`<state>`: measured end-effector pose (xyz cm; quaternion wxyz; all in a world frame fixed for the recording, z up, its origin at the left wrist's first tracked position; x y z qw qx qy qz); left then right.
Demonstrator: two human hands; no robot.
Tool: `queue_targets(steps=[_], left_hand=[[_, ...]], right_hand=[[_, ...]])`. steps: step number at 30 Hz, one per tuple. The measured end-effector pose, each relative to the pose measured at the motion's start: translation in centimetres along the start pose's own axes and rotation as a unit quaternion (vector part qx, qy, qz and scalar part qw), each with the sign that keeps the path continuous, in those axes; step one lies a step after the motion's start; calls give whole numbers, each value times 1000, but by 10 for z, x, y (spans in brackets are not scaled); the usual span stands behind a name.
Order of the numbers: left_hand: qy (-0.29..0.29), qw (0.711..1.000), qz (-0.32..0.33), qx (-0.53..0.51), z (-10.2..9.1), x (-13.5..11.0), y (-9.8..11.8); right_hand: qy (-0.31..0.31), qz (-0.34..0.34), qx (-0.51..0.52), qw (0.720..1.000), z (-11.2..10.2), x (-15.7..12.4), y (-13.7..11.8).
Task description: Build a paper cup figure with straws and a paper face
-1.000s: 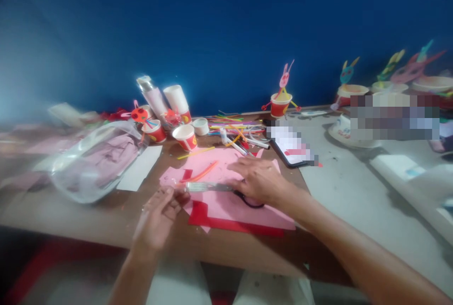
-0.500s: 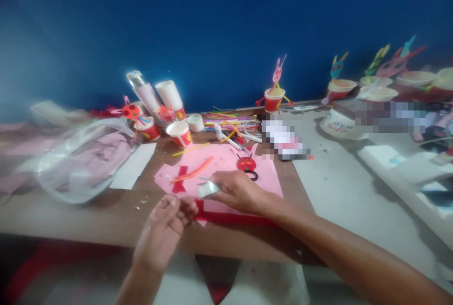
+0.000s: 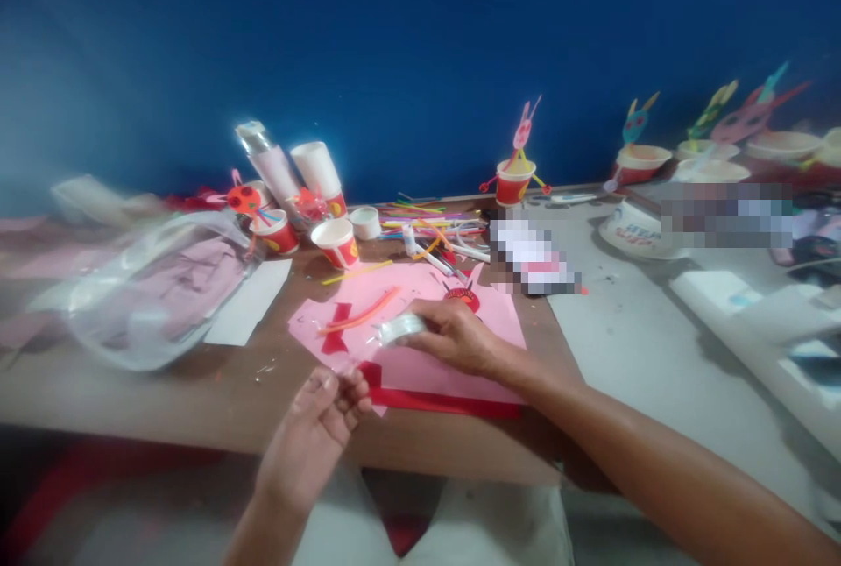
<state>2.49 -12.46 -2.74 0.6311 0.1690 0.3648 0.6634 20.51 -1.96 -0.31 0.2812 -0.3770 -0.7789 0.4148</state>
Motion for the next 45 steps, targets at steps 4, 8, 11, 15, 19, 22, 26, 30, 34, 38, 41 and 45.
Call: queue_targets(steps=[4,8,11,15,19,22,26,30,34,38,41,45], left_hand=[[-9,999,-50,-16,-6,-1,-2],[-52,995,-82,-26,-8,-4,-2],[-81,993,-76,-29,-9,-6,0],[-107,991,-80,2,-11,-5,-1],[-121,988,-75,66,-14,-4,2],[-99,984,-46,141,-20,-3,12],[-30,971,51,230,-23,2,34],[-33,967,86,239,-4,7,41],[-98,966,15,240,16,11,24],[-104,960,-21,258,17,13,11],[-101,959,-13,263,13,14,9],[-98,957,14,272,11,14,10]], right_hand=[[-25,-5,9,1000,-1,-1,-1],[-62,-19,20,998,-3,0,0],[-58,-26,9,998,-5,0,1],[-70,-53,1,996,-6,1,0],[-86,-103,10,991,-7,0,-4],[-92,-125,7,988,-9,-2,-7],[-104,-129,-16,986,-10,-4,-8],[-122,-114,-33,985,-6,-6,-9],[-132,-106,-46,984,-3,-7,-11],[-139,-99,-49,984,-3,-8,-11],[-140,-94,-51,984,-3,-8,-11],[-134,-84,-54,986,-4,-7,-11]])
Point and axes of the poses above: each hand's wrist, its own x-axis towards the middle knuckle, its own z-axis out of the palm, y = z × x, the point moved 2 cm from there along x, towards the middle knuckle, and after that the axes turned 9 degrees about z, right-handed, at the moved point
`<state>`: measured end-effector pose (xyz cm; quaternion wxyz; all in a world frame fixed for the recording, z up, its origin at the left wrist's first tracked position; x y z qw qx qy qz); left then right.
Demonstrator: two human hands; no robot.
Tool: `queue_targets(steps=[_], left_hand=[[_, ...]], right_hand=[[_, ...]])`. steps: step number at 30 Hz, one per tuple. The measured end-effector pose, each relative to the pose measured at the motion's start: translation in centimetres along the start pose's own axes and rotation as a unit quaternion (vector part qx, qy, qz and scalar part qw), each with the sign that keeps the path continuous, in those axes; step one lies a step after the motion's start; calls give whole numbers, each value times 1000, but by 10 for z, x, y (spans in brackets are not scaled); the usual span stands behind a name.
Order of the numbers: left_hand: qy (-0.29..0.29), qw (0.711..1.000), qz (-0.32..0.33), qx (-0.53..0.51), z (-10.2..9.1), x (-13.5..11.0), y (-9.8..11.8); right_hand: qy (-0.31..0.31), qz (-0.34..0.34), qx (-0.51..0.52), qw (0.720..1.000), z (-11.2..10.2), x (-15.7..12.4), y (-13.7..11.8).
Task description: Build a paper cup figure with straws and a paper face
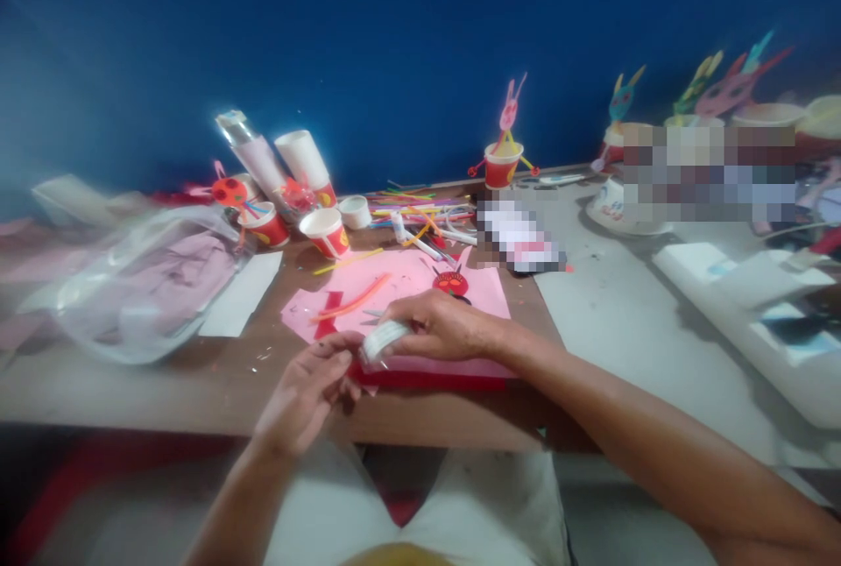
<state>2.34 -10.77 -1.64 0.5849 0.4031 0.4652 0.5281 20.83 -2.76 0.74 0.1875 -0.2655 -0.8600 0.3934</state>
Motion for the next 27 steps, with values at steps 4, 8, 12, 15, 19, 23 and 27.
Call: queue_targets(steps=[4,8,12,15,19,23,27], left_hand=[[20,1000,17,7,-1,-2,1],[16,1000,5,11,-1,-1,-1],[5,1000,-8,17,0,-1,-4],[1,1000,-18,10,1,-1,-5],[-5,1000,-19,-13,3,0,-4],[6,999,12,-46,5,1,-1],[4,996,35,-78,6,1,1]], right_hand=[[5,15,-2,1000,1,1,2],[6,21,8,1000,2,3,5],[0,28,46,999,4,3,7],[2,37,60,998,5,3,8],[-3,48,72,996,6,4,10],[-11,42,73,996,5,4,9],[-3,49,51,998,5,4,9]])
Point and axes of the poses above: each hand's wrist, its own x-axis towards the middle knuckle, its own z-axis out of the palm, y = z × x, the point moved 2 cm from there along x, towards the middle knuckle, and after that the axes turned 9 degrees about z, right-handed, at the moved point
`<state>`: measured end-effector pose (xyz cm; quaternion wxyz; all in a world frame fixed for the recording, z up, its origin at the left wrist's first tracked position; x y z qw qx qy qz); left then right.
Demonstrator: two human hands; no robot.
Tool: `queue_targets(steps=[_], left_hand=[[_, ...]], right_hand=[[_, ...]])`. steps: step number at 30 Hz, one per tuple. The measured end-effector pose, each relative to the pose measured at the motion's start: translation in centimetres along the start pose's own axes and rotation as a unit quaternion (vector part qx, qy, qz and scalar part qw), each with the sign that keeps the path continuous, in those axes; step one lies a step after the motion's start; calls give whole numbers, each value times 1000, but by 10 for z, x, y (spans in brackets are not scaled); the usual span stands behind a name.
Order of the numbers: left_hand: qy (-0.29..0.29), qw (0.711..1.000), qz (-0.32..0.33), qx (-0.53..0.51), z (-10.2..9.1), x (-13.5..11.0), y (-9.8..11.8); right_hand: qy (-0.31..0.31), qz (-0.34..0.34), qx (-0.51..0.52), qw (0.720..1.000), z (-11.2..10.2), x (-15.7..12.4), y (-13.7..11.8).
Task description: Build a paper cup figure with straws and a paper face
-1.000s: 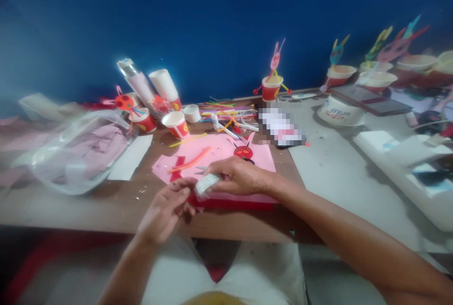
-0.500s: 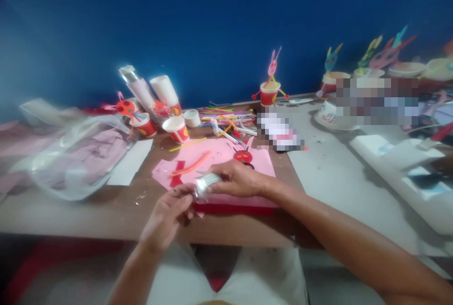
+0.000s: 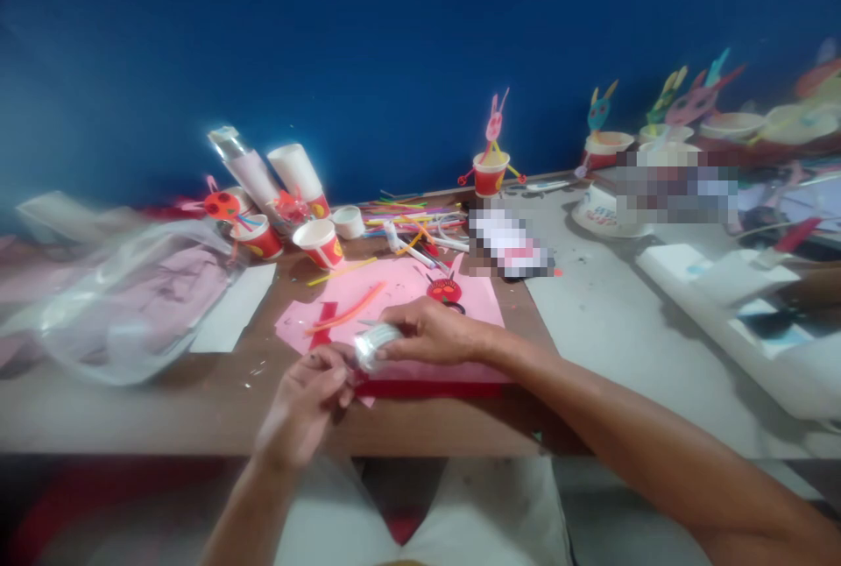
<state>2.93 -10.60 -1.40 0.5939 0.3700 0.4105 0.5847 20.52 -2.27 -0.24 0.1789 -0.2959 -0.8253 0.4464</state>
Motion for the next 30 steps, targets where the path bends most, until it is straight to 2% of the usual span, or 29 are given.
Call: queue_targets(steps=[10,15,24,30], left_hand=[[-11,998,54,-35,2,6,-1],[-31,999,38,-16,4,7,0],[-68,995,-74,16,-6,8,-5],[-76,997,-23,16,-6,8,-4]], right_hand=[[-23,14,123,992,4,4,6],[-35,10,156,987,4,4,7],[-13,8,71,997,-1,4,10],[-25,21,74,997,-1,3,9]])
Point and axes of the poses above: each hand's wrist, its own x-axis towards the middle knuckle, its own z-axis out of the palm, y = z × x, the point moved 2 cm from there along x, towards the middle knuckle, and after that the axes turned 9 degrees about z, right-handed, at the moved point
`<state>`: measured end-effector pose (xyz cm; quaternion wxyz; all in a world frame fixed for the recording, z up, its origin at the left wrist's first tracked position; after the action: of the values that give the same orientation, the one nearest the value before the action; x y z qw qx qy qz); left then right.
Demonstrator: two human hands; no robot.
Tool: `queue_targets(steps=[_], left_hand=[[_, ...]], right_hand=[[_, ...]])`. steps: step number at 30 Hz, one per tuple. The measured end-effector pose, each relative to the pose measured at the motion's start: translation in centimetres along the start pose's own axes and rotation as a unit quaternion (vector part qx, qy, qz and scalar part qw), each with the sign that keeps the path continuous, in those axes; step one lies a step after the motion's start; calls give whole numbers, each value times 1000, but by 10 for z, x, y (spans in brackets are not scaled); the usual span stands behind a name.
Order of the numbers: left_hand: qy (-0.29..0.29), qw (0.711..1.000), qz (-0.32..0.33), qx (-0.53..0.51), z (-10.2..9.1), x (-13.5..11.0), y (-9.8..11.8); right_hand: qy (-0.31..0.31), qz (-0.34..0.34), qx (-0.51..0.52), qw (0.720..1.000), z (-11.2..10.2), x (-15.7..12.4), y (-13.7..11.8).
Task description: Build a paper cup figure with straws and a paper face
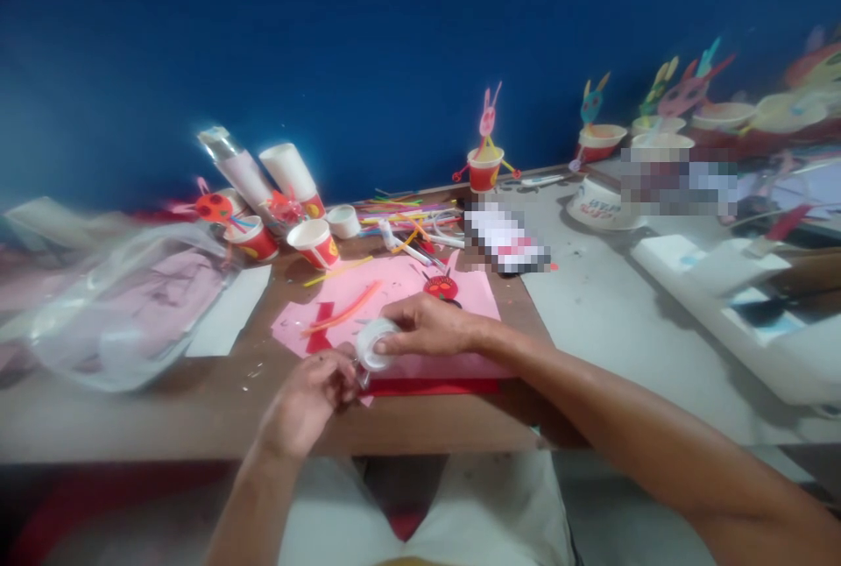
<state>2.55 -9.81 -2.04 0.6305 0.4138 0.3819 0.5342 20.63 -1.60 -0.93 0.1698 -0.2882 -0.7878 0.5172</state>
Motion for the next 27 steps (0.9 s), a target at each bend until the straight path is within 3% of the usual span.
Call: queue_targets(steps=[11,18,22,27], left_hand=[[47,997,62,28,7,1,1],[57,992,100,48,11,-1,9],[43,993,99,57,13,-1,14],[46,995,85,1,17,-3,12]], right_hand=[[9,-4,45,999,-1,0,4],[24,-24,151,988,4,4,8],[46,-48,187,980,1,6,12],[19,-38,196,980,0,6,14]])
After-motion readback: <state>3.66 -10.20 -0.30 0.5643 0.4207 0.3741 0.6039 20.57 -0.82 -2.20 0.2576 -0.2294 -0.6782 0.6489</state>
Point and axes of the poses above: each hand's wrist, its own x-axis towards the middle knuckle, its own z-axis out of the palm, y = z × x, the point moved 2 cm from there along x, towards the middle knuckle, and after that the axes turned 9 degrees about z, right-handed, at the moved point
